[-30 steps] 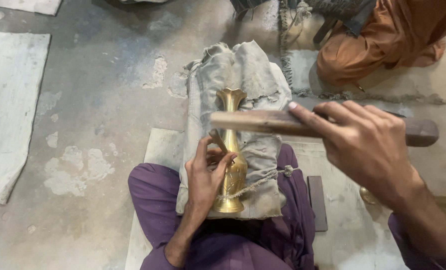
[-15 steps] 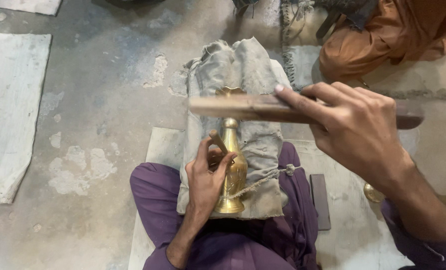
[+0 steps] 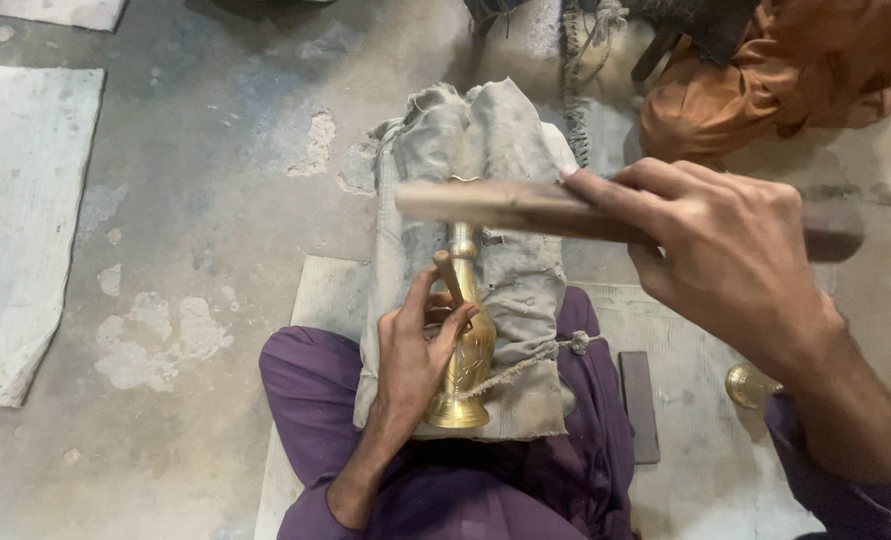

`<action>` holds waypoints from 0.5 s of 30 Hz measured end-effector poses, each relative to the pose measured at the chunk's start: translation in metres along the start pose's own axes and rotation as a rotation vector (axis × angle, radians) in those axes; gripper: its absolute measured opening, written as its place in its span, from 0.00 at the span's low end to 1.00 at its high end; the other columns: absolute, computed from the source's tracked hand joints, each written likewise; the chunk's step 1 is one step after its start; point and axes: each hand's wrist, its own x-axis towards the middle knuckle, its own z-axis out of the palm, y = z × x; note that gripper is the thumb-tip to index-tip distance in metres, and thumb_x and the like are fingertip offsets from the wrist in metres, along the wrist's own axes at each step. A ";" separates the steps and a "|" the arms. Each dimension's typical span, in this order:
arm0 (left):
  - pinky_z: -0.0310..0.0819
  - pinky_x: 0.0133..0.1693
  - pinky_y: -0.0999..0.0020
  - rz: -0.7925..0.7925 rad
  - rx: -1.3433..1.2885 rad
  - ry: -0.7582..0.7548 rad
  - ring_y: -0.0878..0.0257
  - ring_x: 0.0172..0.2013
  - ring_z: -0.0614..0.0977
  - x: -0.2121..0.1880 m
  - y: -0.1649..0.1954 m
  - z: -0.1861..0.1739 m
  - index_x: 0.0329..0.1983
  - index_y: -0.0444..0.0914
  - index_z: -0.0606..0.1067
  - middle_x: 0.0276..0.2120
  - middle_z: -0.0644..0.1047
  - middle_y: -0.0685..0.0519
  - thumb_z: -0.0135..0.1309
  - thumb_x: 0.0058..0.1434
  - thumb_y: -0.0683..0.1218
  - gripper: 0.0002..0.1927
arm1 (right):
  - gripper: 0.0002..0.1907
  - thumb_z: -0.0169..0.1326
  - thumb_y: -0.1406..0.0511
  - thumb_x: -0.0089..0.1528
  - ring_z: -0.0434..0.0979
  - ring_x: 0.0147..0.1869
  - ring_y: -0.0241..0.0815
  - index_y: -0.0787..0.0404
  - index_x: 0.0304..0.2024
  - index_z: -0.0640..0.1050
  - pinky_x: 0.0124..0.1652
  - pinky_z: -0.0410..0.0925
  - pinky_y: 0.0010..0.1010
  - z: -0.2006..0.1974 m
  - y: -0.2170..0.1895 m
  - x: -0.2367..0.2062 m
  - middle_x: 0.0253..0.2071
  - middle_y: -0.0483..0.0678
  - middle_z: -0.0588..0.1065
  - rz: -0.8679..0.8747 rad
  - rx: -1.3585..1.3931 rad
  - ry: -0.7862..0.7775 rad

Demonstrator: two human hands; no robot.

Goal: The person sits cross-legged on the floor with a brass vase resting on a cloth cushion and decorates its surface by hand, holding a small punch against the metal and striking it with a wooden mallet. The person repositions the punch and rotates the vase to work different areas of the body and neck.

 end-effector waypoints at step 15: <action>0.88 0.33 0.62 -0.024 0.020 -0.019 0.58 0.33 0.90 0.001 0.004 -0.001 0.64 0.39 0.70 0.33 0.84 0.46 0.62 0.62 0.45 0.27 | 0.35 0.61 0.68 0.58 0.79 0.32 0.37 0.38 0.68 0.75 0.34 0.76 0.34 -0.001 0.000 0.002 0.40 0.40 0.81 0.084 0.112 -0.045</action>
